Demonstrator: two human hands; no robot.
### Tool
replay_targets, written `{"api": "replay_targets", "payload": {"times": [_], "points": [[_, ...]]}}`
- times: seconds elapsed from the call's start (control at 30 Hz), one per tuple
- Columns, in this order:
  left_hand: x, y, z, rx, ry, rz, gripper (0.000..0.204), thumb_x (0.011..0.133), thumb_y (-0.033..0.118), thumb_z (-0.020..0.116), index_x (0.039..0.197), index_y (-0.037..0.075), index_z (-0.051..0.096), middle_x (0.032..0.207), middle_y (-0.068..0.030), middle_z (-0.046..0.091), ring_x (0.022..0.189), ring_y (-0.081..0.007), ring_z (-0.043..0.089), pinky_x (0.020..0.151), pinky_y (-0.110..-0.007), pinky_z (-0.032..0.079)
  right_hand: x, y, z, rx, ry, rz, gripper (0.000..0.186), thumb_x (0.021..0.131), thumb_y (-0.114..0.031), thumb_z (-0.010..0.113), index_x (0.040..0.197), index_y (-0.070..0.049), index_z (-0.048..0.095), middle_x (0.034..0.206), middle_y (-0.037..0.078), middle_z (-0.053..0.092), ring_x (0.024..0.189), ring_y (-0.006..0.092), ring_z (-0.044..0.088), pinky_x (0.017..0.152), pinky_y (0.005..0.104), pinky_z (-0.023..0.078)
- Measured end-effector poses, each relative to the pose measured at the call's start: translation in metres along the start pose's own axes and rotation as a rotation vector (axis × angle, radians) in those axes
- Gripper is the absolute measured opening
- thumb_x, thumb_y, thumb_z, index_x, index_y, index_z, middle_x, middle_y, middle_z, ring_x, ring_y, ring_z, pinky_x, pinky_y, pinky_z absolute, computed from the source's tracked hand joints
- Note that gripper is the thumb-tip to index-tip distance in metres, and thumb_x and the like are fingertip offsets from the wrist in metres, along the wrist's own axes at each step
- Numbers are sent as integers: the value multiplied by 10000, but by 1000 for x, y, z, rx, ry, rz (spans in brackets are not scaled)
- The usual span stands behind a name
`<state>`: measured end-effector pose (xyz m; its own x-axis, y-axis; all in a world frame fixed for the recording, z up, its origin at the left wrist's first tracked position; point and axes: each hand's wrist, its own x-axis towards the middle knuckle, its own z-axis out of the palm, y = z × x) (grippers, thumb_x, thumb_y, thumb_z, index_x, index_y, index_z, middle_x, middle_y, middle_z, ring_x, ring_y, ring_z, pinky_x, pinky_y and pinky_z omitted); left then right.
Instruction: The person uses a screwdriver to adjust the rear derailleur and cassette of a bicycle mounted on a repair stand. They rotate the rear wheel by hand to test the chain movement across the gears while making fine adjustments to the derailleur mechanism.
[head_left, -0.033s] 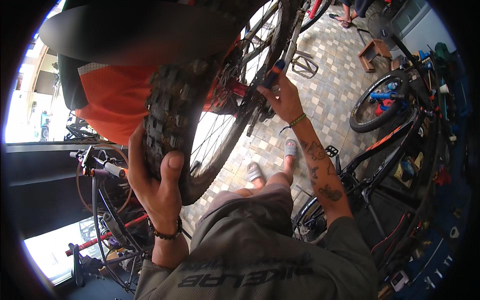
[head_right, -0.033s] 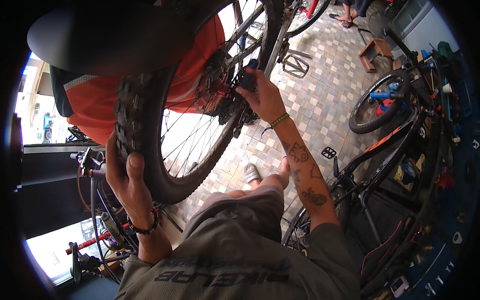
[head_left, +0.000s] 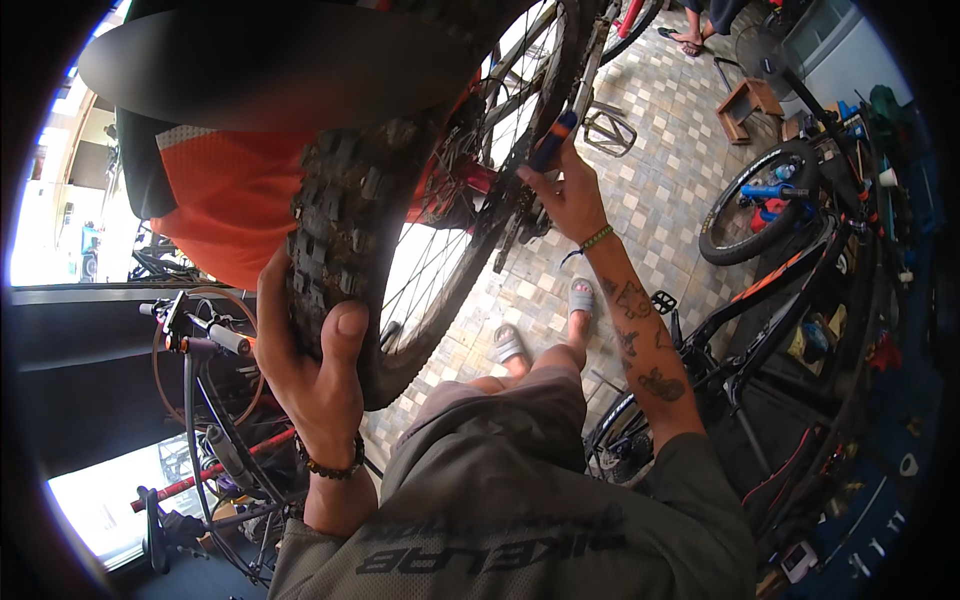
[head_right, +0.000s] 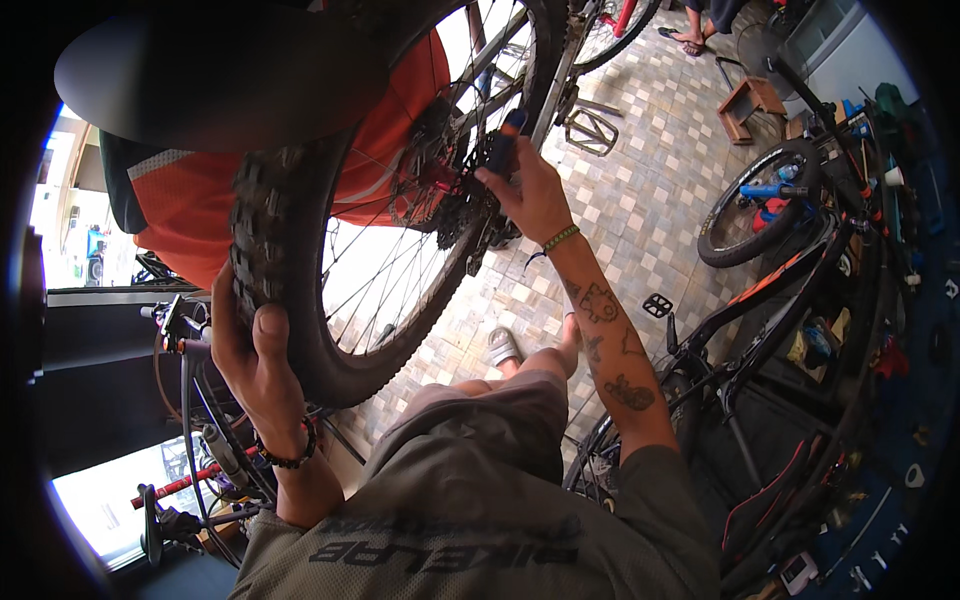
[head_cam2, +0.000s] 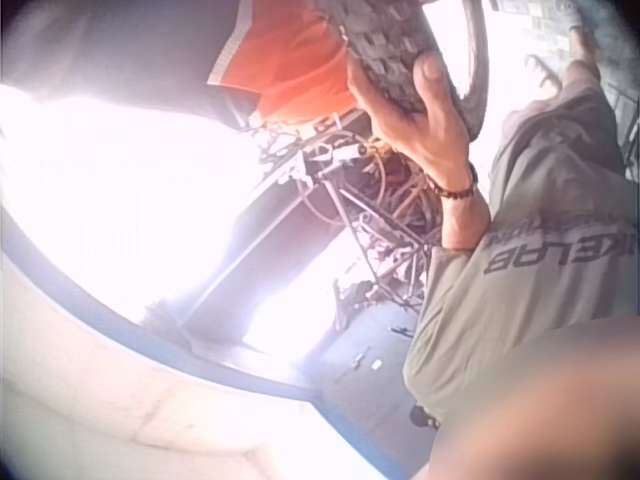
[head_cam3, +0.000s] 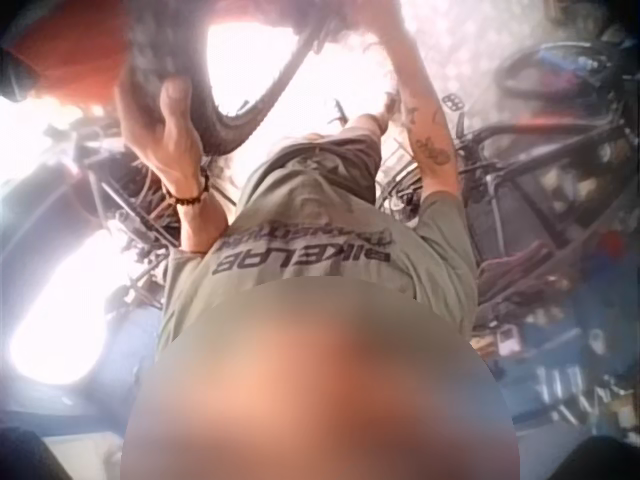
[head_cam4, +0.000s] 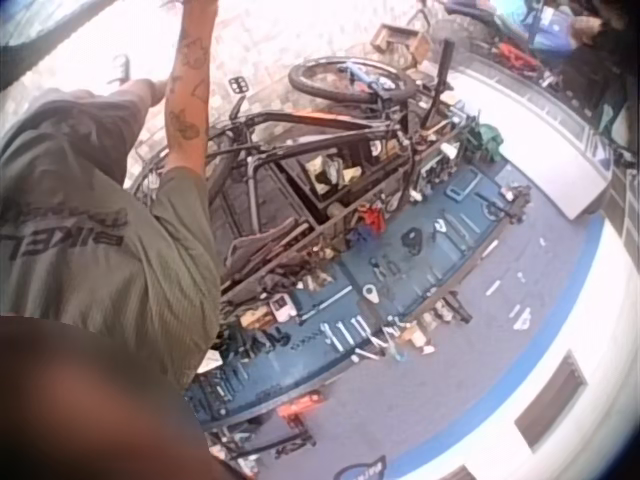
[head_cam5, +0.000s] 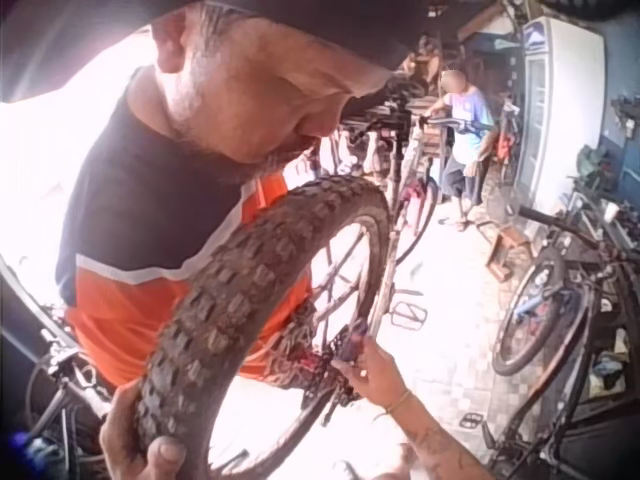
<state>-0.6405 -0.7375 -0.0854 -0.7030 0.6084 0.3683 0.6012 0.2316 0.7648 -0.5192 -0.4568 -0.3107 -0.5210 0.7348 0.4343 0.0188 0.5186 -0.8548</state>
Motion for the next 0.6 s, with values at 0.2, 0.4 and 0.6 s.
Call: {"api": "replay_targets", "payload": {"times": [0.2, 0.4, 0.6], "points": [[4, 0, 0, 34, 13, -3, 858, 928, 551, 816, 1494, -45, 569, 1248, -177, 716, 1145, -262, 684, 1037, -401, 506, 18, 5, -1, 178, -16, 246, 490, 1048, -344, 760, 1288, 25, 543, 888, 122, 774, 864, 190, 799, 664, 319, 628], [5, 0, 0, 23, 8, -1, 874, 929, 582, 807, 1497, -39, 573, 1264, -187, 719, 1162, -269, 690, 1044, -407, 506, 14, 8, 5, 338, 96, 227, 525, 1038, -328, 776, 1322, 35, 525, 924, 124, 768, 853, 184, 785, 662, 328, 629], [4, -3, -1, 35, 20, -2, 902, 921, 613, 807, 1493, -44, 573, 1250, -188, 717, 1153, -270, 690, 1042, -412, 507, 13, 6, 3, -48, 63, -48, 511, 1006, -304, 811, 1336, -6, 558, 986, 144, 747, 805, 261, 752, 737, 395, 617]]}}
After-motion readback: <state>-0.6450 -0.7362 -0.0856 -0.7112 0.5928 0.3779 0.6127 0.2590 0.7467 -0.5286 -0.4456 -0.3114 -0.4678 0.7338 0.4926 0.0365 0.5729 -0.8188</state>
